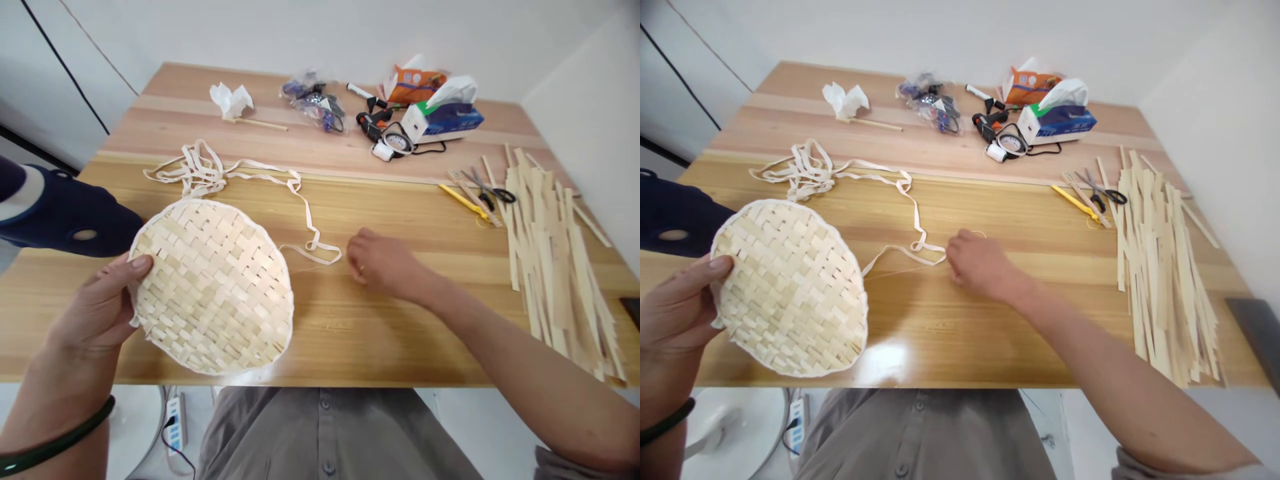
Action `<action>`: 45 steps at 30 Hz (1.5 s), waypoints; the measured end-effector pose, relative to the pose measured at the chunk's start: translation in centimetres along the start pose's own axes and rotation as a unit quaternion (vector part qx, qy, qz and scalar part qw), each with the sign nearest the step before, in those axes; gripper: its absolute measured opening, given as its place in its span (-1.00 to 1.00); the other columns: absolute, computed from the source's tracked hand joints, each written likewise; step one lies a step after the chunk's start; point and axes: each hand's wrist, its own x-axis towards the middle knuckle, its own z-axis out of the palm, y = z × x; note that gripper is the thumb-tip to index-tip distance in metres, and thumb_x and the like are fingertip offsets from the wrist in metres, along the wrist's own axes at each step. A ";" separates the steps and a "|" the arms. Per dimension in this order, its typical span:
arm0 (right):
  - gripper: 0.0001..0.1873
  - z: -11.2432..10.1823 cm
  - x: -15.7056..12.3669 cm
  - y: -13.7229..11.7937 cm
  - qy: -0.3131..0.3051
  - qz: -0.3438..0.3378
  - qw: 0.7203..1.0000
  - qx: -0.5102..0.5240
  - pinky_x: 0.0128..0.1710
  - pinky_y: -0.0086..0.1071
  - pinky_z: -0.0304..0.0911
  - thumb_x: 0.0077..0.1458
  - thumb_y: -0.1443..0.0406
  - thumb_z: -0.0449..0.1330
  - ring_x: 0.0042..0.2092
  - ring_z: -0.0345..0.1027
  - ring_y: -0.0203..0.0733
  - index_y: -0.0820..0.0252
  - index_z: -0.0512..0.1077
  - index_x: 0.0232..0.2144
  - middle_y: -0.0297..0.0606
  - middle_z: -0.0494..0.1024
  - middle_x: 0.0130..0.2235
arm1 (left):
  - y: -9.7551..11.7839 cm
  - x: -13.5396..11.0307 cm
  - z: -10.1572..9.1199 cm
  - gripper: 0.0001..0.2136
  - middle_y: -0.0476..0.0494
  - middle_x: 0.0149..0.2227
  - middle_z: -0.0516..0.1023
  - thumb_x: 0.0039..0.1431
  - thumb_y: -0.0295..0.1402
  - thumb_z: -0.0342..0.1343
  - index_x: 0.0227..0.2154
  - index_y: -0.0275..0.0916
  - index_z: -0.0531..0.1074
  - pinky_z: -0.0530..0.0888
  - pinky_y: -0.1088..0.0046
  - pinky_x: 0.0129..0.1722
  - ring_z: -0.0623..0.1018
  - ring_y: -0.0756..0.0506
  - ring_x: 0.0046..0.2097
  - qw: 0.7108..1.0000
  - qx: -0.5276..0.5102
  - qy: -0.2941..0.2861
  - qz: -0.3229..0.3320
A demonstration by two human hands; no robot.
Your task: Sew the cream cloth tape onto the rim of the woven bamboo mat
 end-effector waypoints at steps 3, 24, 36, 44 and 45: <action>-0.91 -2.9 -0.8 2.7 0.085 0.119 0.958 0.245 -0.40 -0.36 0.32 0.10 0.39 0.13 -0.33 0.47 -0.22 0.21 0.38 -0.45 -0.21 0.59 -0.30 | -0.2 0.2 -0.6 -0.60 -0.03 -0.36 0.71 0.02 -0.35 0.29 -0.03 -0.24 0.50 0.61 0.51 -0.36 0.67 -0.21 -0.24 0.999 0.005 0.023 -0.033; -0.59 -4.5 5.1 3.1 0.121 0.185 0.874 0.433 -0.12 -0.16 0.40 0.19 0.04 0.09 -0.10 0.50 -0.05 0.14 0.55 -0.12 -0.14 0.63 -0.12 | -0.9 2.0 11.1 -0.78 -0.15 -0.44 0.68 -0.06 -0.23 0.37 -0.37 -0.25 0.64 0.47 0.51 -0.49 0.60 -0.08 -0.48 0.956 0.007 -0.290 -0.040; -0.71 -3.1 1.6 1.3 0.025 0.208 0.830 0.518 -0.44 -0.43 0.26 0.03 0.07 0.29 -0.39 0.40 -0.27 0.14 0.60 -0.32 -0.29 0.61 -0.35 | -0.5 1.1 11.7 -0.79 -0.04 -0.49 0.63 0.10 -0.21 0.27 -0.38 -0.27 0.62 0.43 0.65 -0.51 0.51 0.08 -0.55 0.938 0.005 -0.341 -0.054; -0.72 -2.5 2.0 0.3 0.043 0.185 0.856 0.481 -0.44 -0.42 0.23 0.05 0.08 0.25 -0.36 0.42 -0.24 0.14 0.59 -0.33 -0.28 0.61 -0.35 | -1.3 1.2 11.1 -0.77 -0.10 -0.37 0.69 0.02 -0.27 0.33 -0.25 -0.24 0.64 0.49 0.57 -0.43 0.60 0.00 -0.43 0.945 0.040 -0.318 -0.060; -0.72 -2.3 2.0 0.3 0.042 0.189 0.853 0.485 -0.45 -0.42 0.23 0.04 0.08 0.25 -0.37 0.41 -0.24 0.15 0.59 -0.34 -0.28 0.61 -0.36 | -1.3 1.2 11.1 -0.77 -0.10 -0.38 0.68 0.02 -0.27 0.33 -0.25 -0.24 0.64 0.48 0.58 -0.43 0.59 0.00 -0.44 0.944 0.041 -0.322 -0.063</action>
